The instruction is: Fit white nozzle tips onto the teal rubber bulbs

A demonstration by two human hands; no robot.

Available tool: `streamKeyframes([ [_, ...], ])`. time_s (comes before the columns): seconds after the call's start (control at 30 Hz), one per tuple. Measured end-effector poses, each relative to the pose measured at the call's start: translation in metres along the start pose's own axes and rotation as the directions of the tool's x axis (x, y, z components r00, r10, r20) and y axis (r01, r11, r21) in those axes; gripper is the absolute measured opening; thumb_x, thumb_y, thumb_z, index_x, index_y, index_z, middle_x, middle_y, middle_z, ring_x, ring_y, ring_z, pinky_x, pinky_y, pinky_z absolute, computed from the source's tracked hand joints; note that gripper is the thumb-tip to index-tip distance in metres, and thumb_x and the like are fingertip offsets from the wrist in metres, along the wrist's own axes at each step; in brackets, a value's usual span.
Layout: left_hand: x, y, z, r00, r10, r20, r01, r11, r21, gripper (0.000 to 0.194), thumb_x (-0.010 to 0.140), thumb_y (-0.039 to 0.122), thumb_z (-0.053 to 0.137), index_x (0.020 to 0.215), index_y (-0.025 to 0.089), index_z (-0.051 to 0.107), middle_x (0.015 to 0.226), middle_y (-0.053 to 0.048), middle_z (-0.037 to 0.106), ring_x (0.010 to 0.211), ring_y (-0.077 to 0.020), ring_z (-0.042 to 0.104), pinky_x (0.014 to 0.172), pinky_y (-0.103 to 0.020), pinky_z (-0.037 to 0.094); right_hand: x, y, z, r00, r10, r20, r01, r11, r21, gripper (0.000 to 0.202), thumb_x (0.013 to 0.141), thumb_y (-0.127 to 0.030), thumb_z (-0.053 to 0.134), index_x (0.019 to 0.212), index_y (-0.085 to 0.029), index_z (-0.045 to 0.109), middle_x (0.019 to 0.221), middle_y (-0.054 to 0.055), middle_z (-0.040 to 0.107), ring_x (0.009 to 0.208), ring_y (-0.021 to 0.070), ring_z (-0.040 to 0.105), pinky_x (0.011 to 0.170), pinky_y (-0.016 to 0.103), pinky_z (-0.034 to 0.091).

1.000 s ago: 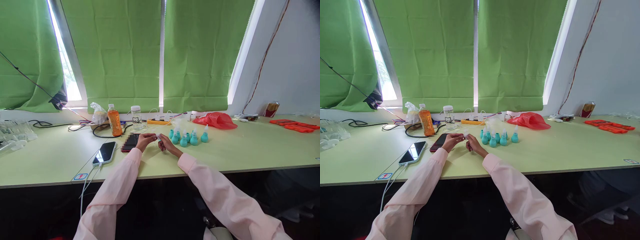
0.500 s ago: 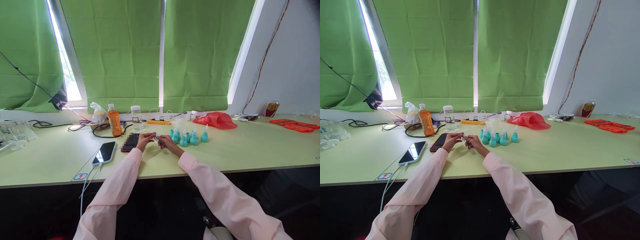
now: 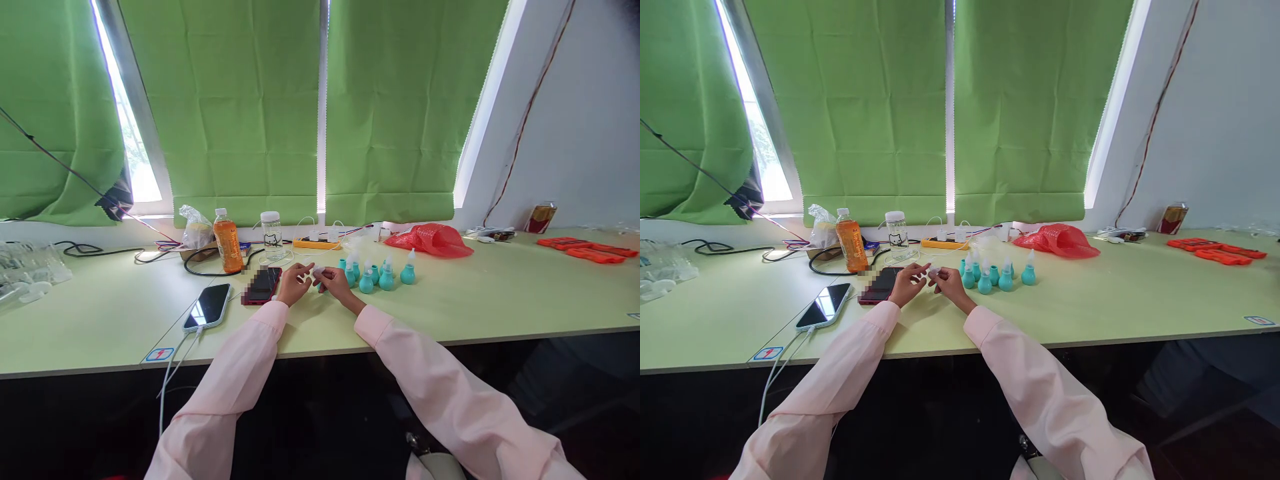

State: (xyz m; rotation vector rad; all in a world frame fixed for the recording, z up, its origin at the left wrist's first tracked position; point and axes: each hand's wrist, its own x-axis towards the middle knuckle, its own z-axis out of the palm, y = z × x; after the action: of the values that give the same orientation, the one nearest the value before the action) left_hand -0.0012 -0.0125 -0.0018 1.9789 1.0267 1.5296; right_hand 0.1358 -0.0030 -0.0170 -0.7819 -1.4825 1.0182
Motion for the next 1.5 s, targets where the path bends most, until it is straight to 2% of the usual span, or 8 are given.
streamKeyframes([
  [0.2, 0.001, -0.005, 0.001, 0.998, -0.011, 0.056, 0.011, 1.000, 0.002, 0.044, 0.059, 0.011, 0.052, 0.101, 0.019, 0.063, 0.071, 0.000, 0.053, 0.062, -0.0089, 0.046, 0.053, -0.019, 0.040, 0.001, 0.003, 0.000, 0.998, -0.048, -0.040, 0.046, 0.998, -0.048, 0.034, 0.066, -0.048, 0.057, 0.072, -0.014, 0.059, 0.057, 0.002, 0.061, 0.035, 0.0072, 0.046, 0.037, 0.021, 0.039],
  [0.4, 0.004, -0.008, -0.001, 0.989, -0.073, 0.128, 0.081, 0.995, -0.061, 0.044, 0.063, 0.018, 0.053, 0.106, 0.014, 0.060, 0.059, 0.003, 0.050, 0.055, -0.0075, 0.041, 0.050, -0.019, 0.038, 0.001, 0.003, 0.000, 0.997, -0.071, -0.037, 0.068, 0.993, -0.093, 0.035, 0.066, -0.049, 0.056, 0.070, -0.014, 0.058, 0.058, 0.003, 0.061, 0.035, 0.0072, 0.046, 0.037, 0.021, 0.040],
  [0.8, 0.004, -0.006, -0.002, 0.974, -0.113, 0.196, 0.141, 0.980, -0.138, 0.048, 0.061, 0.022, 0.056, 0.108, 0.015, 0.058, 0.053, 0.005, 0.047, 0.049, -0.0067, 0.037, 0.046, -0.019, 0.033, 0.000, 0.002, 0.000, 0.996, -0.077, -0.046, 0.069, 0.986, -0.150, 0.038, 0.068, -0.053, 0.052, 0.069, -0.015, 0.057, 0.058, 0.003, 0.061, 0.036, 0.0078, 0.047, 0.037, 0.021, 0.039],
  [1.2, 0.003, -0.007, -0.003, 0.986, -0.085, 0.145, 0.096, 0.993, -0.073, 0.046, 0.058, 0.013, 0.053, 0.103, 0.013, 0.062, 0.047, 0.008, 0.041, 0.049, -0.0059, 0.033, 0.053, -0.020, 0.032, 0.000, 0.004, 0.000, 0.997, -0.080, -0.005, 0.079, 0.986, -0.144, 0.039, 0.067, -0.053, 0.052, 0.067, -0.015, 0.057, 0.058, 0.003, 0.060, 0.037, 0.0077, 0.047, 0.039, 0.021, 0.039],
  [1.5, 0.001, -0.015, 0.000, 0.985, -0.111, 0.129, 0.119, 0.991, -0.055, 0.045, 0.058, 0.017, 0.053, 0.102, 0.011, 0.063, 0.044, 0.008, 0.036, 0.044, -0.0054, 0.029, 0.047, -0.020, 0.029, -0.002, 0.005, 0.000, 0.998, -0.060, 0.006, 0.060, 0.987, -0.147, 0.038, 0.066, -0.053, 0.054, 0.067, -0.015, 0.057, 0.056, 0.003, 0.059, 0.039, 0.0078, 0.047, 0.040, 0.021, 0.040],
])
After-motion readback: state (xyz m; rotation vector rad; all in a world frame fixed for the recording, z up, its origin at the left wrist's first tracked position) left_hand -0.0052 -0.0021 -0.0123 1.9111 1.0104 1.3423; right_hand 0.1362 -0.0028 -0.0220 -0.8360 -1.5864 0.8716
